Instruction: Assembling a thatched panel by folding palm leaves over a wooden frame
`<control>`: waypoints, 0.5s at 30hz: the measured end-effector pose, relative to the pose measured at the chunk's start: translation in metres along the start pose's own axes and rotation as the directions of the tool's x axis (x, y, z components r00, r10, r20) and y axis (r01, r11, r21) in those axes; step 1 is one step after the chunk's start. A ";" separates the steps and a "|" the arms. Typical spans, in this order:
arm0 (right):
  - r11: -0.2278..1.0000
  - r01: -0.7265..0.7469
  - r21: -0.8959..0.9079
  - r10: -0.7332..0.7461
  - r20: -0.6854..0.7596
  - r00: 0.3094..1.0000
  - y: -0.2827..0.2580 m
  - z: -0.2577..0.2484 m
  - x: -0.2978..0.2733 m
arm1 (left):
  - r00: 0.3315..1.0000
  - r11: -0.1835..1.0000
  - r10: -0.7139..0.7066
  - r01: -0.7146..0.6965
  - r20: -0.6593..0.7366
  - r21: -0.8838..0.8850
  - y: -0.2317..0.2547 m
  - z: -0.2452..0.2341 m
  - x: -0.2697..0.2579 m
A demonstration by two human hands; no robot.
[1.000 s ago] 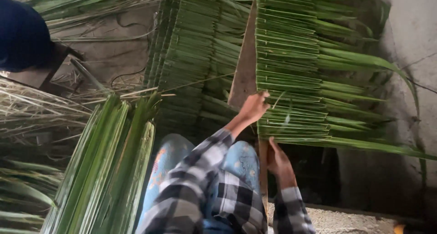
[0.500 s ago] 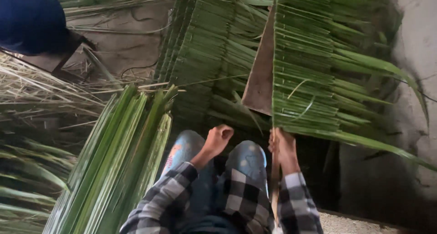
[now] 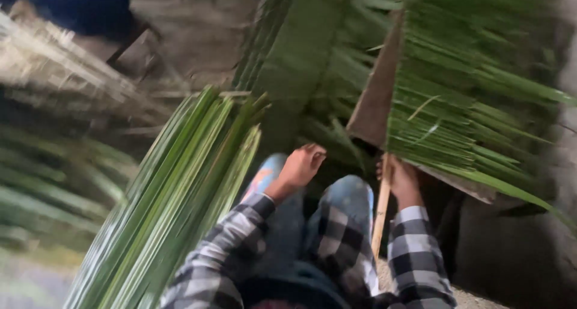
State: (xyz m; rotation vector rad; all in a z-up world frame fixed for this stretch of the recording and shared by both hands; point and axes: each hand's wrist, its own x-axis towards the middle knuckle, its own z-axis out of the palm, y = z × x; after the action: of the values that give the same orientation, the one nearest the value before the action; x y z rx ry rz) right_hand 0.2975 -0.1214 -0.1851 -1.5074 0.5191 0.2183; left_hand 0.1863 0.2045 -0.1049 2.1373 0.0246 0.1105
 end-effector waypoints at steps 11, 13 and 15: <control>0.630 0.652 0.422 -0.605 -0.260 0.753 -0.021 -0.021 -0.013 | 0.879 0.880 0.203 0.029 -0.431 0.474 -0.043 -0.151 -0.170; 0.621 0.767 0.161 -0.722 -0.263 0.640 -0.060 0.059 -0.087 | 0.877 0.826 0.162 0.130 -0.452 0.548 -0.110 -0.148 -0.186; 0.549 0.828 -0.115 -0.827 -0.218 0.518 -0.081 0.138 -0.174 | 0.872 0.760 0.118 0.229 -0.475 0.609 -0.140 -0.145 -0.202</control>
State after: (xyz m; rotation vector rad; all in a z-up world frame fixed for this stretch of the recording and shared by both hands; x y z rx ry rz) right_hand 0.2083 0.0398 -0.0365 -1.6296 -0.0728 -0.7542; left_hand -0.0236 0.3894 -0.1596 2.7477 0.4999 0.7046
